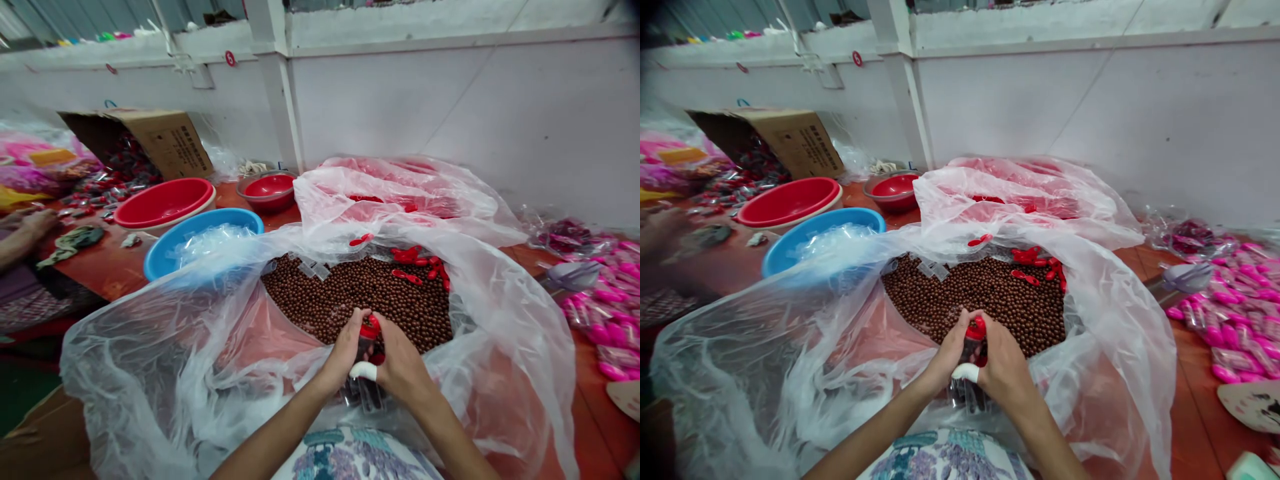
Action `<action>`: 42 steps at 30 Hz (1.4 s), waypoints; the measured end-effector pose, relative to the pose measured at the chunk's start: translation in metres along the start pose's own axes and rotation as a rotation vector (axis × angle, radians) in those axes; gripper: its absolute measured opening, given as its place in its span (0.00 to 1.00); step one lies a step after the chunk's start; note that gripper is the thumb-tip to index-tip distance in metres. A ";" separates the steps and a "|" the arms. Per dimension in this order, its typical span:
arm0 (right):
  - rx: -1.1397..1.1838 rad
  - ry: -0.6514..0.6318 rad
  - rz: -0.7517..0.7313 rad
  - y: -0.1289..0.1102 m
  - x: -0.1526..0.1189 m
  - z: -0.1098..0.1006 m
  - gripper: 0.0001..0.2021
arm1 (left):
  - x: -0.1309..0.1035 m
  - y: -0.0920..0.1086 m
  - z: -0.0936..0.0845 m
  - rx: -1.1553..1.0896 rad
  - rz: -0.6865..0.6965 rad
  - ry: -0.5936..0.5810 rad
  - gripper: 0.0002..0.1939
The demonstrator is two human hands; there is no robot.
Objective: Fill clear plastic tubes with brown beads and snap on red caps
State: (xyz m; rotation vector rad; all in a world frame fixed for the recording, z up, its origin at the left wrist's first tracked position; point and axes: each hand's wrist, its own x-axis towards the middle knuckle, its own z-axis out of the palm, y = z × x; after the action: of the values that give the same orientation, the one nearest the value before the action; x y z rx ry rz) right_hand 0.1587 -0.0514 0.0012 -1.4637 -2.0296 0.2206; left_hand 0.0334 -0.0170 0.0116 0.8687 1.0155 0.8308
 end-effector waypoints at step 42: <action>0.706 -0.337 0.392 -0.011 -0.050 0.005 0.48 | -0.048 -0.027 -0.038 0.121 -0.066 -0.143 0.37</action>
State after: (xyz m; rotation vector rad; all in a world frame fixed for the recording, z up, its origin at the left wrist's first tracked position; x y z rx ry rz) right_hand 0.1570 -0.0994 -0.0163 -1.3829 -1.6040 1.2759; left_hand -0.0118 -0.0627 -0.0065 0.9778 0.9705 0.6469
